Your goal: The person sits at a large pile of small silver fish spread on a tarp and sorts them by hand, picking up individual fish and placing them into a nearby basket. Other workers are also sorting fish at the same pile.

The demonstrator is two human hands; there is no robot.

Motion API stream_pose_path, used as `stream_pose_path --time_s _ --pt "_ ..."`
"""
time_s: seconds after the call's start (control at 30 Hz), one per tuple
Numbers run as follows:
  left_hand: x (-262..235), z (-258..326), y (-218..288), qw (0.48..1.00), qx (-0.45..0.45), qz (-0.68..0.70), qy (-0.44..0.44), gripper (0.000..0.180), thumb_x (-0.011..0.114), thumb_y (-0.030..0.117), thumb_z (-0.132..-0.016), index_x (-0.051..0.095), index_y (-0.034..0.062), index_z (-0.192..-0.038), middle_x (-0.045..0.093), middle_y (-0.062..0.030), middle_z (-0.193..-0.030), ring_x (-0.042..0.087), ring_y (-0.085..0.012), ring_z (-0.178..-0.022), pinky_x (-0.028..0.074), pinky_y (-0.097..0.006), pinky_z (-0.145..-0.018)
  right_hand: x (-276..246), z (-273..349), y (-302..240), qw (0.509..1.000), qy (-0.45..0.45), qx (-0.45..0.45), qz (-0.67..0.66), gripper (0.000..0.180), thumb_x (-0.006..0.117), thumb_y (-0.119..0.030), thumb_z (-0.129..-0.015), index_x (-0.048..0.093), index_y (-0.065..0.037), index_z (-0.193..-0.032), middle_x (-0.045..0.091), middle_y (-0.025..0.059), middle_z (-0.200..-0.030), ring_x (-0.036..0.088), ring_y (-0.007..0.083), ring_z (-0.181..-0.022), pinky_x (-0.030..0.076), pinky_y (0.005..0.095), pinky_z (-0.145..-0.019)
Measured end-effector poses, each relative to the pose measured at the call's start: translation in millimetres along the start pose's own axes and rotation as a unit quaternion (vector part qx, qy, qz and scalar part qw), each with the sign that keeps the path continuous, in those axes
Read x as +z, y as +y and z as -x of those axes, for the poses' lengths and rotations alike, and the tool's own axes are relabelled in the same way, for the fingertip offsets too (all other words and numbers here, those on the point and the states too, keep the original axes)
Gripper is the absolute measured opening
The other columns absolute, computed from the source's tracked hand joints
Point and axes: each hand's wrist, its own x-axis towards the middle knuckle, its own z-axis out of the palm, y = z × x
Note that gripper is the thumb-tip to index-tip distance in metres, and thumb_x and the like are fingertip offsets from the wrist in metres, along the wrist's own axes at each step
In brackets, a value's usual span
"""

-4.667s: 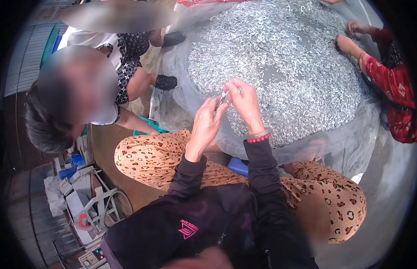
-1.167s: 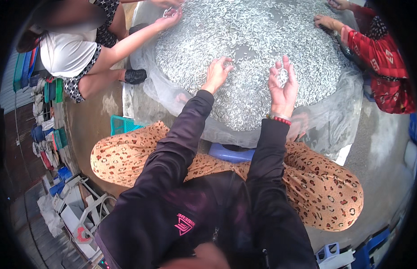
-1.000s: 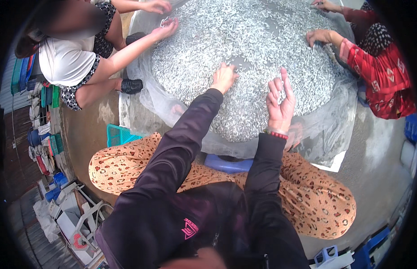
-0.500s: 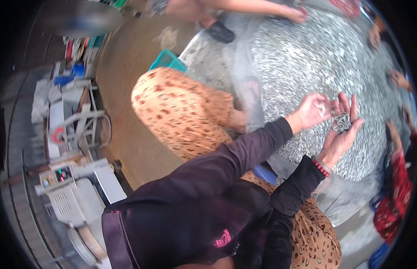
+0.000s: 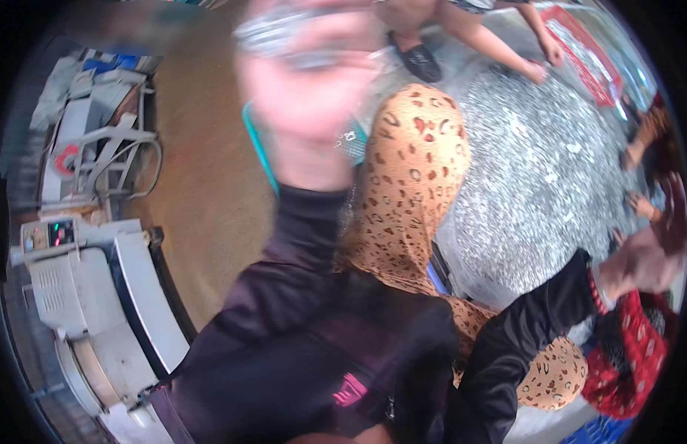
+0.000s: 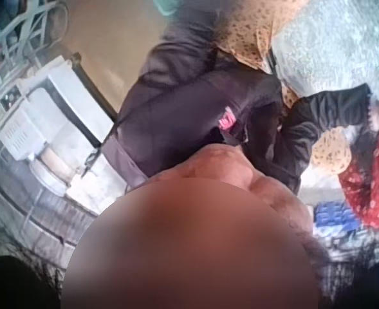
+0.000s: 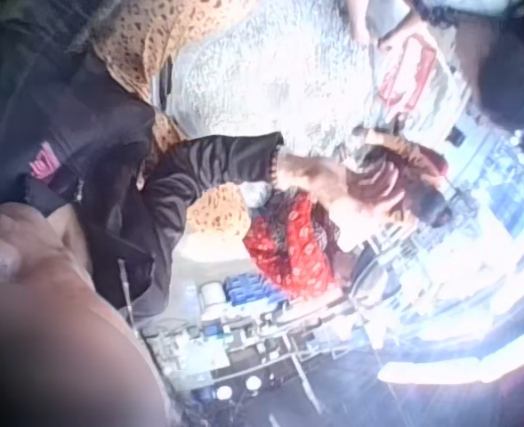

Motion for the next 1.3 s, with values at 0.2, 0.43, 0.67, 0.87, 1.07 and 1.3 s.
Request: stream_pose_path --time_s 0.2,0.43,0.67,0.87,1.07,1.3 --pt "-55.2 50.0 196.0 0.942 0.056 -0.167 0.287 0.024 0.047 0.01 -0.092 0.038 0.0068 -0.07 0.035 -0.0046 -0.065 0.039 -0.0165 -0.06 0.037 -0.029 -0.052 -24.4 2.7 48.0 0.99 0.036 0.088 0.103 0.061 0.023 -0.043 -0.099 0.049 0.007 -0.124 0.061 0.0195 -0.111 0.061 0.024 -0.097 0.047 0.0339 -0.086" --pt "-191.6 70.7 242.7 0.183 0.159 -0.876 0.416 0.054 0.038 0.043 -0.095 0.044 0.0039 -0.133 0.048 -0.0201 -0.126 0.045 -0.0308 -0.116 0.034 -0.048 -0.098 -97.9 10.4 112.3 0.955 -0.005 0.107 0.278 0.057 0.049 -0.033 -0.093 0.035 -0.002 -0.138 0.05 0.019 -0.128 0.052 0.0258 -0.113 0.041 0.0344 -0.095" --pt "-294.9 -53.2 9.8 0.445 -0.224 -0.867 -0.023 0.031 0.056 0.01 -0.087 0.058 -0.0014 -0.116 0.063 -0.0136 -0.109 0.061 -0.0203 -0.1 0.046 -0.031 -0.087 -161.9 105.0 264.7 0.829 -0.163 0.361 0.396 0.071 0.066 -0.028 -0.081 0.034 0.006 -0.136 0.045 0.0256 -0.133 0.042 0.0335 -0.126 0.032 0.0346 -0.105" --pt "-456.8 -103.8 -140.8 0.147 -0.435 -0.87 -0.178 0.083 0.077 0.016 -0.069 0.03 0.002 -0.137 0.035 -0.0383 -0.13 0.043 -0.0478 -0.118 0.042 -0.048 -0.096 -162.5 200.8 382.1 0.568 -0.157 0.603 0.538 0.091 0.068 -0.032 -0.074 0.016 -0.015 -0.146 0.028 0.0281 -0.142 0.028 0.0453 -0.13 0.035 0.0511 -0.101" --pt "-539.7 -119.2 -183.8 0.046 -0.487 -0.867 -0.096 0.104 0.088 0.019 -0.054 0.029 0.0119 -0.139 0.029 -0.0393 -0.135 0.045 -0.0471 -0.118 0.04 -0.042 -0.1 -128.7 219.2 395.3 0.569 -0.129 0.511 0.631 0.081 0.068 -0.016 -0.07 0.027 -0.01 -0.139 0.042 0.0209 -0.121 0.042 0.0399 -0.113 0.043 0.0508 -0.09" --pt "-548.0 -86.6 -196.2 0.237 -0.474 -0.833 -0.156 0.088 0.087 0.017 -0.053 0.045 0.0069 -0.129 0.052 -0.0216 -0.126 0.05 -0.0363 -0.116 0.04 -0.038 -0.097 -54.0 249.7 359.7 0.662 -0.16 0.451 0.576 0.061 0.064 -0.004 -0.068 0.043 -0.003 -0.125 0.045 0.0192 -0.111 0.045 0.038 -0.105 0.044 0.0486 -0.084"
